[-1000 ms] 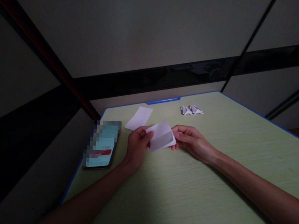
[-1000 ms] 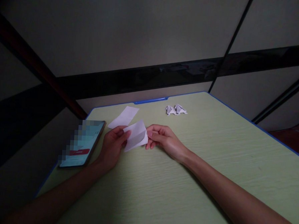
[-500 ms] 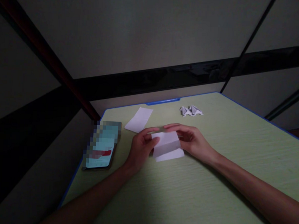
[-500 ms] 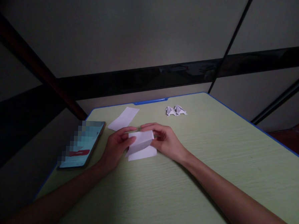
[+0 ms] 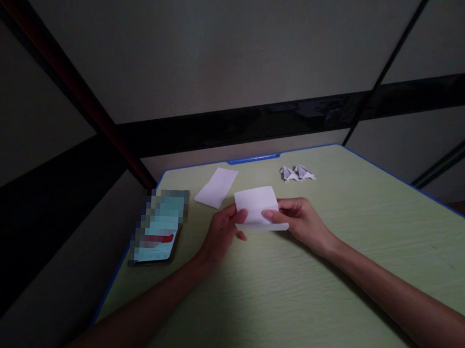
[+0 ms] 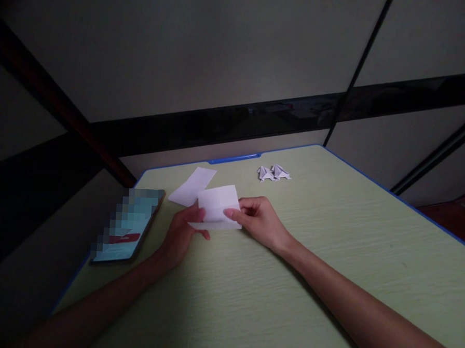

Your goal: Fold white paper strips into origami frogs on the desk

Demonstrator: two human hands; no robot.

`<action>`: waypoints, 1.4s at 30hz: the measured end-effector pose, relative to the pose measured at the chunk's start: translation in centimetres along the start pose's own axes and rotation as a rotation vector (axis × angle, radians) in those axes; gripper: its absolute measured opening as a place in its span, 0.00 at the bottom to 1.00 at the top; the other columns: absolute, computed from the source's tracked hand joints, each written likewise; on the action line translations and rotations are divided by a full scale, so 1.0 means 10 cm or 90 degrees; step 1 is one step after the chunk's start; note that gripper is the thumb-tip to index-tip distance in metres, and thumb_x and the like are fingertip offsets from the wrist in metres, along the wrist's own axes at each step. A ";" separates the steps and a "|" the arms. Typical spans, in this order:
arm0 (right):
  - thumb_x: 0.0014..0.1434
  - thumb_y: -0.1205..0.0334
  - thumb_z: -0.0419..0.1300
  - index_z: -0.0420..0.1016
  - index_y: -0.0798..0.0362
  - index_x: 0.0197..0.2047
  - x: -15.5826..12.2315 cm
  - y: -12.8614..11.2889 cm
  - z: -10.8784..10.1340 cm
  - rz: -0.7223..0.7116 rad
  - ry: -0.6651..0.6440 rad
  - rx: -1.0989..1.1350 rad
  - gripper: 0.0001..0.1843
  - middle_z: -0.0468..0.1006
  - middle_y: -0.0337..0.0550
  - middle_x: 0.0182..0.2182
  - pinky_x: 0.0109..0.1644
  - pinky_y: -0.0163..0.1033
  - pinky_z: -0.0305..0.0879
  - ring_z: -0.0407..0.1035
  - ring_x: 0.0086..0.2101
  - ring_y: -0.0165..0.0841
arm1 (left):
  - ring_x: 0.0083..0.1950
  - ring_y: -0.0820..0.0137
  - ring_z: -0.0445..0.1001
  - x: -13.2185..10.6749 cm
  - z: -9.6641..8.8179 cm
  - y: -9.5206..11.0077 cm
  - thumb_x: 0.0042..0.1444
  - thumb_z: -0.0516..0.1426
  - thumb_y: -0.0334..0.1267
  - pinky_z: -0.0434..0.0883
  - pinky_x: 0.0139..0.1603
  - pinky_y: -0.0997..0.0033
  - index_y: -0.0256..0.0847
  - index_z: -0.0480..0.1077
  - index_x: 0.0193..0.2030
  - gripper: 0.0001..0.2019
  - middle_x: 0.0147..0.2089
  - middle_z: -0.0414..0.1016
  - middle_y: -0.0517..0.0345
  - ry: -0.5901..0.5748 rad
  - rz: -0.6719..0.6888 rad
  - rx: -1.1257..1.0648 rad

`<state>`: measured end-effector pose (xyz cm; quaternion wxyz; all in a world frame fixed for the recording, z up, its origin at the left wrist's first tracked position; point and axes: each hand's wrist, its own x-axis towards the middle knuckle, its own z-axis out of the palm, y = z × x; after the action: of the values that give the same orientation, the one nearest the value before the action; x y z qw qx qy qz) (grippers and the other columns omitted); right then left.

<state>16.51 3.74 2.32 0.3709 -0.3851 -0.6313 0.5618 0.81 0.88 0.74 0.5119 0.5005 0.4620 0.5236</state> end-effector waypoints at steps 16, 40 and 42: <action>0.43 0.58 0.60 0.70 0.60 0.24 0.00 0.03 0.00 0.050 0.056 0.103 0.11 0.70 0.39 0.19 0.23 0.32 0.54 0.60 0.19 0.24 | 0.36 0.68 0.72 -0.04 0.04 -0.01 0.38 0.57 0.26 0.69 0.33 0.71 0.38 0.67 0.38 0.16 0.36 0.73 0.54 -0.106 -0.037 0.099; 0.43 0.54 0.59 0.69 0.60 0.23 0.03 0.13 0.03 0.081 0.013 0.110 0.15 0.66 0.37 0.15 0.21 0.32 0.52 0.58 0.18 0.24 | 0.31 0.74 0.65 -0.09 0.03 0.01 0.44 0.55 0.31 0.64 0.23 0.81 0.42 0.70 0.39 0.13 0.35 0.68 0.57 0.052 0.170 0.256; 0.44 0.53 0.59 0.69 0.60 0.25 0.03 0.12 0.03 0.077 0.021 0.118 0.16 0.66 0.37 0.16 0.21 0.32 0.53 0.58 0.18 0.24 | 0.32 0.74 0.65 -0.12 0.04 0.04 0.44 0.54 0.29 0.64 0.23 0.81 0.44 0.70 0.41 0.15 0.37 0.67 0.57 0.037 0.201 0.280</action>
<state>16.19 3.97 1.08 0.3806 -0.3955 -0.5462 0.6328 1.17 -0.37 1.08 0.2897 0.6502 0.4954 0.4979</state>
